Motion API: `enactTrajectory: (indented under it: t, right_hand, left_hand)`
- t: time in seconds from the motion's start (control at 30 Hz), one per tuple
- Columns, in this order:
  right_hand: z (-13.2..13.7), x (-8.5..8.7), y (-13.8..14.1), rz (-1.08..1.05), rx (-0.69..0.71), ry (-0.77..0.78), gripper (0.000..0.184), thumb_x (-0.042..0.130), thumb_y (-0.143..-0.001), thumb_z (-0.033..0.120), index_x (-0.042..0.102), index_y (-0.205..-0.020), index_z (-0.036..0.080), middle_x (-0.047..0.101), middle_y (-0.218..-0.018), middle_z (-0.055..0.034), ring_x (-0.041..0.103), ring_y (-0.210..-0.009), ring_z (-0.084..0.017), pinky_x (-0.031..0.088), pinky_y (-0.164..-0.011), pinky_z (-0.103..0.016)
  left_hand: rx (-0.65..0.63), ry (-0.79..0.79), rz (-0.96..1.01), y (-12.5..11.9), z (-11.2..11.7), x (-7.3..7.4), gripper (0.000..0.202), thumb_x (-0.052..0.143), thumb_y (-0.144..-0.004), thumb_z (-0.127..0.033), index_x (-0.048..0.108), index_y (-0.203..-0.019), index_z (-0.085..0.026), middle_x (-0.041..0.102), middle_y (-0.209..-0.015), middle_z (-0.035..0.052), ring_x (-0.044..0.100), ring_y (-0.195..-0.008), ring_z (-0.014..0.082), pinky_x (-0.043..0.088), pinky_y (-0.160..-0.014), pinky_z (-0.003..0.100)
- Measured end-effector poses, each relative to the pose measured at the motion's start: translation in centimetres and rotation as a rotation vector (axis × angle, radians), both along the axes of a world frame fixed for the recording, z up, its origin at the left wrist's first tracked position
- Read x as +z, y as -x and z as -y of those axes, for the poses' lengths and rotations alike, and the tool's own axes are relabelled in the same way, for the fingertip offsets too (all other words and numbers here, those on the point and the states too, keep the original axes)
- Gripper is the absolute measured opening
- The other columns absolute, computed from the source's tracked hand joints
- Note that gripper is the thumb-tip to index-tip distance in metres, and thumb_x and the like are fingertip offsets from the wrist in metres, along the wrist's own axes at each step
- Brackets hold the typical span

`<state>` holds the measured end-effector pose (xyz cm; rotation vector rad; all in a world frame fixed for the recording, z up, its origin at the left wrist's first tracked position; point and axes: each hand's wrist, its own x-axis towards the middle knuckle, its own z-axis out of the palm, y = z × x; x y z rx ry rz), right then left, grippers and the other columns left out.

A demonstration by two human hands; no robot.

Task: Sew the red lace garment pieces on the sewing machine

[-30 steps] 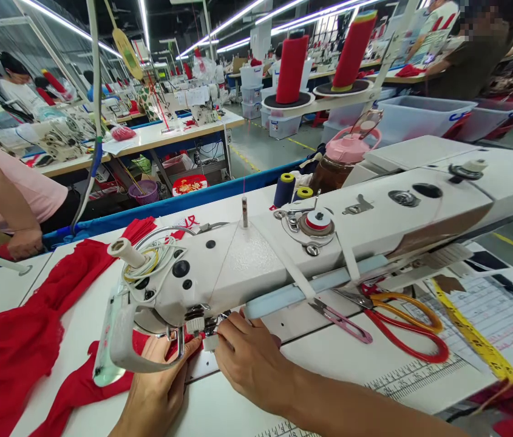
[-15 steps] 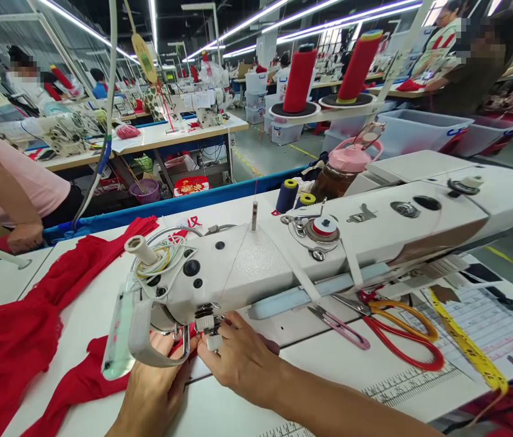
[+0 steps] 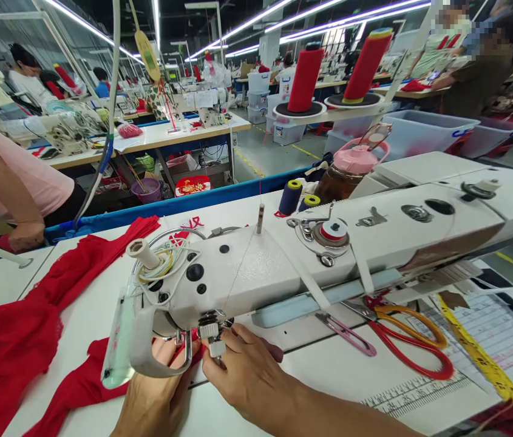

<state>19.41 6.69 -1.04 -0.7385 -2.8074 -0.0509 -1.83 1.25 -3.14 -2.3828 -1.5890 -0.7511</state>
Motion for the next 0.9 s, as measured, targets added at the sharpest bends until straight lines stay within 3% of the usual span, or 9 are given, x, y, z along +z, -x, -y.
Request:
enactTrajectory:
  t: [0.17,0.37,0.5,0.63,0.8,0.9]
  right_hand:
    - [0.1,0.4,0.0,-0.022,0.031,-0.029,0.022,0.062,-0.08,0.004,0.06,-0.095,0.019,0.07,-0.09,-0.0041,0.06,-0.095,-0.023,0.034,-0.105,-0.041]
    - [0.5,0.1,0.1,-0.019,-0.004,-0.016,0.024,0.057,-0.082,0.004,0.059,-0.1,0.018,0.069,-0.097,-0.006,0.057,-0.096,-0.023,0.031,-0.104,-0.042]
    - [0.5,-0.5,0.0,-0.047,0.016,-0.01,0.028,0.057,-0.078,0.001,0.059,-0.101,0.017,0.068,-0.094,-0.0053,0.056,-0.087,-0.022,0.031,-0.1,-0.042]
    - [0.4,-0.6,0.0,-0.066,0.032,-0.027,0.026,0.055,-0.082,0.001,0.058,-0.103,0.016,0.066,-0.091,-0.0044,0.055,-0.082,-0.021,0.031,-0.096,-0.041]
    - [0.3,-0.3,0.0,-0.116,0.033,-0.059,0.019,0.054,-0.088,0.004,0.06,-0.101,0.016,0.067,-0.094,-0.0051,0.054,-0.081,-0.02,0.031,-0.097,-0.041]
    - [0.3,-0.1,-0.1,-0.116,0.042,-0.053,0.019,0.053,-0.087,0.003,0.06,-0.1,0.016,0.068,-0.096,-0.0052,0.054,-0.08,-0.02,0.032,-0.098,-0.041]
  left_hand:
    - [0.109,-0.036,0.046,0.7,-0.2,0.3,0.025,0.058,-0.091,-0.023,0.065,-0.115,-0.02,0.07,-0.1,0.0104,0.066,-0.093,0.0267,0.052,-0.079,0.038]
    - [-0.053,-0.043,0.021,0.2,-0.5,1.2,0.032,0.051,-0.09,-0.005,0.065,-0.114,-0.021,0.069,-0.094,0.0057,0.064,-0.083,0.0193,0.043,-0.084,0.036]
    - [-0.063,-0.035,-0.04,0.0,-0.4,1.3,0.033,0.049,-0.09,-0.006,0.066,-0.114,-0.021,0.068,-0.087,0.0033,0.063,-0.078,0.0183,0.041,-0.081,0.035]
    - [-0.062,-0.043,-0.104,-0.3,-0.6,1.4,0.037,0.045,-0.089,-0.004,0.067,-0.113,-0.021,0.069,-0.081,0.0026,0.062,-0.076,0.0197,0.039,-0.09,0.043]
    - [-0.093,-0.134,-0.075,-0.7,-0.6,1.8,0.034,0.046,-0.086,-0.003,0.071,-0.103,-0.018,0.074,-0.1,0.0093,0.063,-0.102,0.0265,0.038,-0.096,0.043]
    - [-0.121,-0.106,-0.094,-0.4,-0.5,2.2,0.035,0.044,-0.087,-0.004,0.071,-0.104,-0.02,0.075,-0.104,0.0077,0.063,-0.104,0.0243,0.039,-0.096,0.039]
